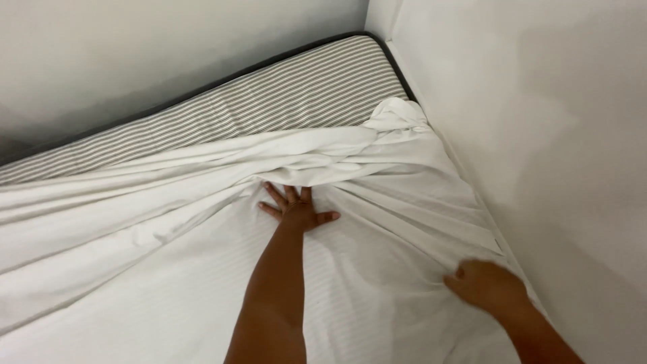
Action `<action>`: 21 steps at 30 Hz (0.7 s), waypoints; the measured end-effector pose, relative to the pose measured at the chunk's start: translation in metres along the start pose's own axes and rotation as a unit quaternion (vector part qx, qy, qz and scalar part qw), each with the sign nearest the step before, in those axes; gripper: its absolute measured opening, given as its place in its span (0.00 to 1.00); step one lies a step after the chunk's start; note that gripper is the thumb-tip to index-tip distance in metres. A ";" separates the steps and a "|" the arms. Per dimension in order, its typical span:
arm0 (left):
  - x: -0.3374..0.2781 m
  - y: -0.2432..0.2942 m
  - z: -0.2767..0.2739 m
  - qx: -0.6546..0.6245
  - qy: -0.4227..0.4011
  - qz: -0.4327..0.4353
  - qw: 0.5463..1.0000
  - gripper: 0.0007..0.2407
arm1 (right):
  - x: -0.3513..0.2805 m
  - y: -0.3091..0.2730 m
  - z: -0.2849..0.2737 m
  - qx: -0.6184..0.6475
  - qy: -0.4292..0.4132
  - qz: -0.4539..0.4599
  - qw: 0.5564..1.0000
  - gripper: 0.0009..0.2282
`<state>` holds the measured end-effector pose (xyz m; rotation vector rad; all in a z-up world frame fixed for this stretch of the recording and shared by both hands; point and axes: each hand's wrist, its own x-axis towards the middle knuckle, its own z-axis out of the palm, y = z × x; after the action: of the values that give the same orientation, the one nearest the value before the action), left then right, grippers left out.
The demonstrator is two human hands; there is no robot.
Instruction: The person spreads a white fitted sheet over a mattress, smoothing the fabric and tucking the corners. They briefly move a patterned pillow aside to reach the mattress edge, then return it. Finally, they place a yellow towel on the bed.
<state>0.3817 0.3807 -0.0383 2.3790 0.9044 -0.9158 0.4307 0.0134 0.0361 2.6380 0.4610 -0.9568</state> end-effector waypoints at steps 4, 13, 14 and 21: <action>0.013 -0.001 0.003 0.003 -0.004 -0.008 1.000 0.61 | 0.040 -0.037 -0.081 0.214 0.109 -0.052 0.969 0.15; 0.034 -0.007 0.001 0.013 -0.034 -0.011 0.999 0.60 | 0.215 -0.124 -0.080 0.166 0.430 -0.269 0.846 0.16; 0.038 -0.006 0.003 0.008 -0.044 -0.009 0.999 0.60 | 0.217 -0.131 -0.083 0.165 0.440 -0.224 0.854 0.15; 0.042 -0.009 0.002 0.002 -0.034 -0.004 0.999 0.60 | 0.230 -0.133 -0.075 0.096 0.453 -0.226 0.857 0.16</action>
<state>0.3979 0.4032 -0.0708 2.3348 0.8873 -0.9954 0.5879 0.2074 -0.0822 3.0917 1.2852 0.2767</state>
